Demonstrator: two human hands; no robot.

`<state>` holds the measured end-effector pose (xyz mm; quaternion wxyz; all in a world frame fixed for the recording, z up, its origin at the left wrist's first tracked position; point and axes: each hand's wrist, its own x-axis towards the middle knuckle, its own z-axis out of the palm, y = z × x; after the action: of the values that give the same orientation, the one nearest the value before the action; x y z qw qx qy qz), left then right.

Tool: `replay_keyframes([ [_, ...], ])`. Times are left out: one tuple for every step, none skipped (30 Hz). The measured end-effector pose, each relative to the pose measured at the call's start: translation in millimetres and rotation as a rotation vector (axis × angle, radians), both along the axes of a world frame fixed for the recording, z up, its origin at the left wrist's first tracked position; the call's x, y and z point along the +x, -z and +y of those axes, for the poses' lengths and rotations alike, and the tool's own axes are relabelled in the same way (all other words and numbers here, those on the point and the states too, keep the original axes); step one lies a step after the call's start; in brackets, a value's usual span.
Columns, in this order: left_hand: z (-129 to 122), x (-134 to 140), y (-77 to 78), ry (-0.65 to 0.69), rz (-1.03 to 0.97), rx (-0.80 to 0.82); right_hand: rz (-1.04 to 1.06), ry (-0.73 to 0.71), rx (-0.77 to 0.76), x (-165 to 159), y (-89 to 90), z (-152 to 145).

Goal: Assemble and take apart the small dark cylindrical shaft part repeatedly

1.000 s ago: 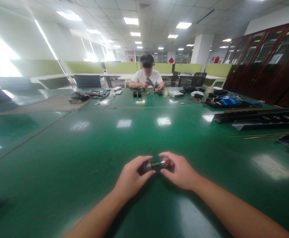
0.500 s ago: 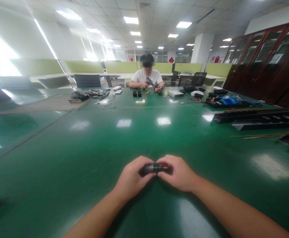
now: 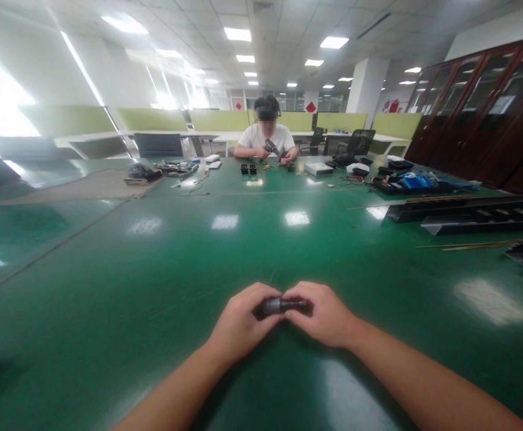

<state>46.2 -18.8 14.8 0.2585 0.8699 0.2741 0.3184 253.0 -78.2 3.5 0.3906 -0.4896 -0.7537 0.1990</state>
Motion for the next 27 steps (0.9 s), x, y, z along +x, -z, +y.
replay_keyframes([
  [-0.1,0.1,-0.1,0.000,-0.003,0.003,-0.001,0.000,-0.001,-0.1,-0.1,0.0],
  [-0.2,0.1,-0.2,0.001,-0.001,0.005,-0.003,0.000,-0.001,-0.3,-0.2,0.2],
  [-0.4,0.2,-0.3,0.002,0.002,0.007,-0.008,0.000,0.000,-0.3,-0.3,0.4],
  [-0.5,0.3,-0.3,0.001,0.007,0.011,-0.013,-0.002,-0.001,-0.4,-0.4,0.7],
  [-0.6,0.4,-0.4,-0.001,0.012,0.014,-0.016,-0.004,-0.002,-0.4,-0.4,0.9],
  [-0.7,0.6,-0.4,-0.007,0.017,0.016,-0.019,-0.005,-0.003,-0.4,-0.4,1.2],
  [-0.9,0.8,-0.4,-0.014,0.022,0.018,-0.020,-0.003,-0.005,-0.4,-0.4,1.3],
  [-1.0,1.1,-0.5,-0.021,0.023,0.018,-0.021,0.000,-0.007,-0.4,-0.3,1.3],
  [-1.1,1.3,-0.6,-0.026,0.024,0.017,-0.021,0.002,-0.009,-0.3,-0.2,1.2],
  [-1.2,1.5,-0.6,-0.029,0.022,0.016,-0.020,0.004,-0.012,-0.2,-0.1,1.0],
  [-1.3,1.6,-0.7,-0.030,0.020,0.015,-0.018,0.005,-0.014,-0.1,0.0,0.7],
  [-1.3,1.6,-0.7,-0.030,0.016,0.015,-0.016,0.006,-0.016,-0.1,0.1,0.4],
  [-1.3,1.6,-0.7,-0.030,0.014,0.016,-0.015,0.006,-0.018,0.0,0.2,0.1],
  [-1.2,1.5,-0.6,-0.031,0.013,0.017,-0.016,0.008,-0.018,0.0,0.2,-0.1],
  [-1.1,1.4,-0.4,-0.031,0.013,0.017,-0.017,0.010,-0.019,0.0,0.2,-0.3],
  [-1.0,1.2,-0.1,-0.031,0.011,0.017,-0.019,0.011,-0.019,-0.1,0.2,-0.4],
  [-0.9,1.1,0.1,-0.030,0.010,0.015,-0.021,0.010,-0.018,-0.1,0.1,-0.4],
  [-0.7,0.9,0.4,-0.028,0.009,0.012,-0.022,0.008,-0.017,-0.1,0.0,-0.3],
  [-0.5,0.8,0.6,-0.026,0.008,0.010,-0.023,0.006,-0.015,-0.1,-0.1,-0.1],
  [-0.4,0.8,0.8,-0.025,0.007,0.008,-0.025,0.005,-0.013,-0.1,-0.3,0.1],
  [-0.3,0.8,0.9,-0.023,0.008,0.006,-0.027,0.005,-0.011,0.0,-0.5,0.3],
  [-0.3,0.7,1.0,-0.022,0.010,0.004,-0.029,0.005,-0.010,0.0,-0.7,0.4],
  [-0.3,0.7,1.0,-0.021,0.012,0.003,-0.031,0.005,-0.009,0.2,-0.8,0.5],
  [-0.4,0.7,0.9,-0.022,0.013,0.003,-0.032,0.006,-0.008,0.3,-0.9,0.6],
  [-0.6,0.6,0.9,-0.023,0.014,0.003,-0.032,0.006,-0.009,0.5,-0.8,0.6],
  [-0.7,0.4,0.8,-0.024,0.014,0.003,-0.031,0.006,-0.009,0.7,-0.7,0.5],
  [-0.8,0.2,0.8,-0.026,0.011,0.003,-0.030,0.006,-0.009,0.9,-0.6,0.5],
])
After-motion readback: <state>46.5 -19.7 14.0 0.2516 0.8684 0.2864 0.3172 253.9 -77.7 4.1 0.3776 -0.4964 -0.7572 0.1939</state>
